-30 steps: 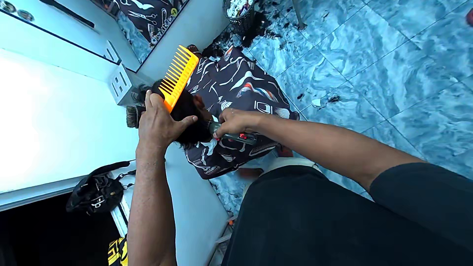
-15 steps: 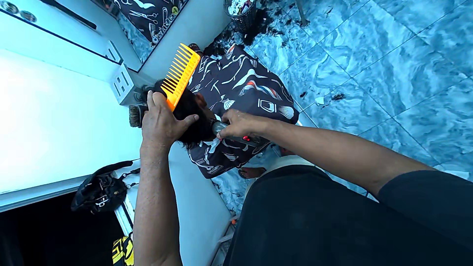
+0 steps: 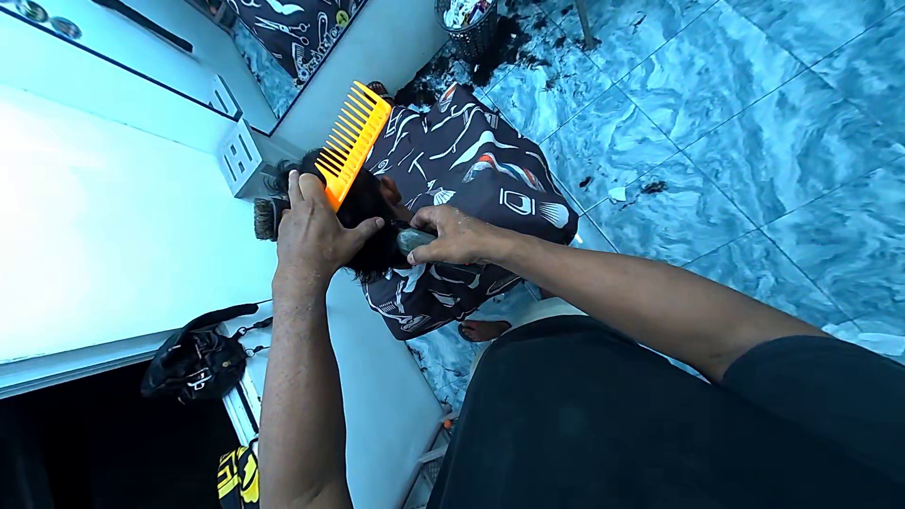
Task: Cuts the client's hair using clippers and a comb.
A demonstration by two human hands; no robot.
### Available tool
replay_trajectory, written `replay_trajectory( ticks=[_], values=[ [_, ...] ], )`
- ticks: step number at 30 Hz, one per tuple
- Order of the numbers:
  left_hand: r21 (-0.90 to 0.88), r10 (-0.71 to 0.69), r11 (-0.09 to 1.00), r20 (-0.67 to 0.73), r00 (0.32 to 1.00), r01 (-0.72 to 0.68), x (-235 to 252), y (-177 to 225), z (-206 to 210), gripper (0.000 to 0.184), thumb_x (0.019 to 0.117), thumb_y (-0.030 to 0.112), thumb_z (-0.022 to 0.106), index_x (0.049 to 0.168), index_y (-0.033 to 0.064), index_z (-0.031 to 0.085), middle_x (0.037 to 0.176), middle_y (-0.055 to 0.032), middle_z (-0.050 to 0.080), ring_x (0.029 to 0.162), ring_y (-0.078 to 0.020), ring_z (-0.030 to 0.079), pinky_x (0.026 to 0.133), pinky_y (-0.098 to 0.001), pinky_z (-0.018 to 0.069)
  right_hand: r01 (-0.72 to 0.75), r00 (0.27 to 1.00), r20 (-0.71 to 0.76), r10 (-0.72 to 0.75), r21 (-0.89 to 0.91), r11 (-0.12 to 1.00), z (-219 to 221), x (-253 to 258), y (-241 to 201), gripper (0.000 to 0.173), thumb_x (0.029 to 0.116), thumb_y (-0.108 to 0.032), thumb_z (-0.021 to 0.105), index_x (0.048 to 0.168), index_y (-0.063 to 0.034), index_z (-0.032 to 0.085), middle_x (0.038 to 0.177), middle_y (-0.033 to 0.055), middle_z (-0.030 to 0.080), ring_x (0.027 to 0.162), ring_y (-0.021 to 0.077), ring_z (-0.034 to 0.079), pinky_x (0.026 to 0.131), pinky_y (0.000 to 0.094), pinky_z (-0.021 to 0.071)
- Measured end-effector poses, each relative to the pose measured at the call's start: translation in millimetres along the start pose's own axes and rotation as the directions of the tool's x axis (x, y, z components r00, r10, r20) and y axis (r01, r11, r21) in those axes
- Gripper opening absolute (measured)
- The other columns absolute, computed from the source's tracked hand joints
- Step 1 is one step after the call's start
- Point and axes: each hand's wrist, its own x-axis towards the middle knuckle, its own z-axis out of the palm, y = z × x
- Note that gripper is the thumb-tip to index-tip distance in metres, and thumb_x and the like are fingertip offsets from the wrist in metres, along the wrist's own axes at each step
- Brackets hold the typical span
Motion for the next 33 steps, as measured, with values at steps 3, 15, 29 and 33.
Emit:
replay_trajectory(
  ticks=[3, 15, 29, 33],
  values=[
    [0.005, -0.001, 1.0, -0.006, 1.0, 0.001, 0, 0, 0, 0.106, 0.0679, 0.074, 0.079, 0.132, -0.0034, 0.043, 0.152, -0.0337, 0.038, 0.115, -0.0503, 0.062, 0.085, -0.0629, 0.0539, 0.012, 1.0, -0.015, -0.013, -0.01, 1.0, 2, 0, -2, 0.043, 0.0792, -0.027, 0.086, 0.111, -0.0052, 0.067, 0.097, 0.0101, 0.07, 0.088, 0.0211, 0.068, 0.08, 0.0453, 0.0569],
    [0.013, 0.003, 1.0, 0.014, 1.0, -0.003, 2, -1, -2, 0.102, 0.0705, 0.071, 0.081, 0.129, -0.0032, 0.043, 0.149, -0.0339, 0.041, 0.122, -0.0507, 0.059, 0.088, -0.064, 0.0532, 0.075, 0.997, 0.003, -0.076, -0.146, 0.986, 11, -11, -18, 0.047, 0.0828, -0.035, 0.084, 0.118, -0.0097, 0.067, 0.104, 0.0083, 0.071, 0.095, 0.0212, 0.069, 0.085, 0.0486, 0.0576],
    [-0.057, -0.021, 0.998, -0.037, 0.999, 0.018, -1, -4, 5, 0.101, 0.0774, 0.079, 0.067, 0.132, -0.0024, 0.044, 0.147, -0.0317, 0.045, 0.117, -0.0477, 0.062, 0.088, -0.0645, 0.0529, -0.316, 0.936, 0.192, 0.296, 0.085, 0.945, -30, -1, -3, 0.035, 0.0925, -0.031, 0.076, 0.1, 0.0019, 0.066, 0.082, 0.0152, 0.07, 0.062, 0.0222, 0.069, 0.059, 0.0376, 0.0609],
    [-0.058, -0.014, 0.998, -0.059, 0.998, 0.011, -2, -3, 6, 0.096, 0.0789, 0.076, 0.068, 0.13, -0.0025, 0.045, 0.144, -0.031, 0.048, 0.117, -0.0473, 0.062, 0.089, -0.064, 0.0524, -0.339, 0.923, 0.227, 0.312, 0.09, 0.936, -34, 5, 1, 0.031, 0.0905, -0.027, 0.077, 0.096, 0.0013, 0.066, 0.079, 0.0148, 0.07, 0.06, 0.0216, 0.068, 0.057, 0.0367, 0.0596]
  ],
)
